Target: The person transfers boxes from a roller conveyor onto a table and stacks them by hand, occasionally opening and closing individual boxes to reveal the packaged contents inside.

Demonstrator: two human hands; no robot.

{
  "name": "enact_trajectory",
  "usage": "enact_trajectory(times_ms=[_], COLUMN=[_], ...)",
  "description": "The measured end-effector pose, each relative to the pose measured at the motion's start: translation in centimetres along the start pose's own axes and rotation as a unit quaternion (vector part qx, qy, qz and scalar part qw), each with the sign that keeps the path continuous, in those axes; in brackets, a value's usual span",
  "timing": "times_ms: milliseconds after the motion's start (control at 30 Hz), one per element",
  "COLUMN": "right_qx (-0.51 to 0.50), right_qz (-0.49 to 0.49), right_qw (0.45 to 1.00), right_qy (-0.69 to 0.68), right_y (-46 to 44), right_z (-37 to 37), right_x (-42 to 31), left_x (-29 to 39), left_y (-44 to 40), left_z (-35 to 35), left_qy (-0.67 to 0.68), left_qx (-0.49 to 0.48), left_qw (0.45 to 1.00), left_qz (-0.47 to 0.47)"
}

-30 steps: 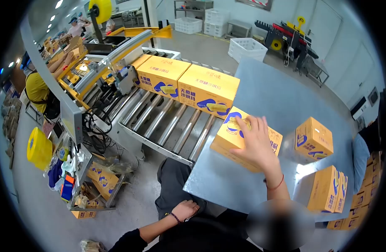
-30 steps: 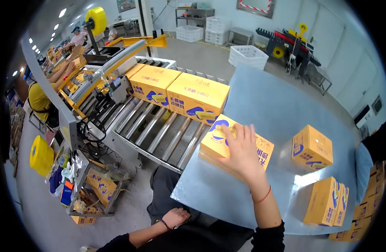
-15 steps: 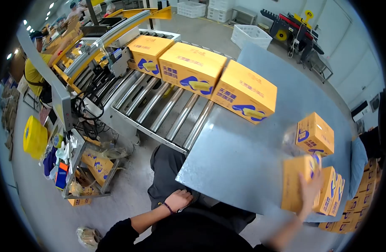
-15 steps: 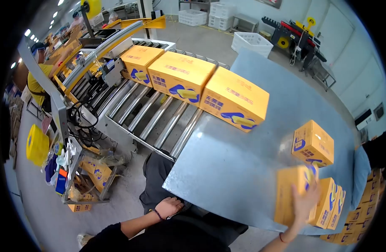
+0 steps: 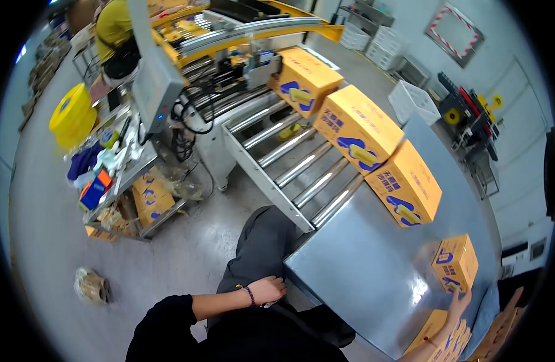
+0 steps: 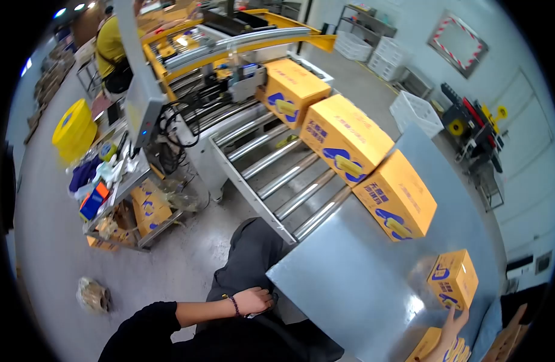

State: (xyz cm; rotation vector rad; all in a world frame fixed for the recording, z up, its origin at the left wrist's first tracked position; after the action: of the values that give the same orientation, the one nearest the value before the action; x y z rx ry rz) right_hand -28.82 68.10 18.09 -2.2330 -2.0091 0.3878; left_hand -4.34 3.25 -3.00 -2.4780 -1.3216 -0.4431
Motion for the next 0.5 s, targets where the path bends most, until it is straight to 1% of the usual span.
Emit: enact_trajectory(times_ms=[33,67,100,133,167,200,267,300,367,400,433,467,500], right_qx=[0.056,0.046,0.061,0.05,0.037,0.042,0.002,0.002,0.01,0.015,0.074,0.132,0.158], right_qz=[-0.051,-0.058,-0.134,-0.172,-0.188,-0.196,-0.18,-0.179,-0.167,-0.163,-0.16,-0.155,-0.146], right_qw=[0.982,0.971,0.976,0.967,0.961,0.955,0.967,0.967,0.984,0.984,0.983,0.979,0.977], right_qy=[-0.171,-0.228,-0.158,-0.18,-0.2,-0.217,-0.183,-0.183,-0.068,-0.074,-0.05,-0.025,0.001], right_y=[-2.9,-3.9,-6.3,-8.0,-10.4,-13.1,-14.8,-14.7,-14.4,-13.5,-11.9,-9.9,-6.3], right_z=[0.0,-0.2,0.3,0.7,2.1,4.1,5.7,5.6,5.5,5.3,4.6,3.9,2.0], right_x=[-13.7,-21.1,-26.2,-31.0,-34.4,-36.8,-42.9,-44.3,-46.3,-46.3,-45.5,-44.6,-44.2], left_x=[0.2,0.2,0.2,0.2,0.3,0.3,0.3,0.2,0.3,0.0,0.0,0.0,0.1], left_y=[0.6,0.8,0.8,1.0,1.1,1.1,1.0,0.9,0.8,0.9,1.1,1.2,1.1], left_z=[0.4,0.8,0.8,0.6,0.4,0.4,0.8,1.0,1.5,1.8,2.0,2.0,1.8], left_qy=[-0.001,-0.002,-0.006,-0.004,0.0,0.005,-0.002,-0.01,0.001,0.012,0.015,0.008,0.003], left_qx=[-0.003,0.003,0.005,0.019,0.031,0.023,0.014,0.003,-0.011,-0.027,0.009,0.014,0.02], left_qw=[1.0,1.0,1.0,1.0,1.0,1.0,1.0,1.0,1.0,1.0,1.0,1.0,1.0], left_qz=[0.006,0.002,-0.004,-0.002,0.002,0.0,-0.004,-0.006,-0.007,-0.009,0.007,0.008,0.011])
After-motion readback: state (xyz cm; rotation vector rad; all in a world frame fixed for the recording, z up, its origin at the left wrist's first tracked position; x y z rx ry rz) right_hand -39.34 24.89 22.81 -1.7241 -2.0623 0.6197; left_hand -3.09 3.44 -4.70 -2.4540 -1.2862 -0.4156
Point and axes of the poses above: each hand's wrist, its own y-axis away from the middle knuckle, its own z-axis out of the palm, x = y × z, the point moved 6 cm from there along -y, towards the middle knuckle, and after that the axes turned 5 degrees about y, right-handed, at the moved point
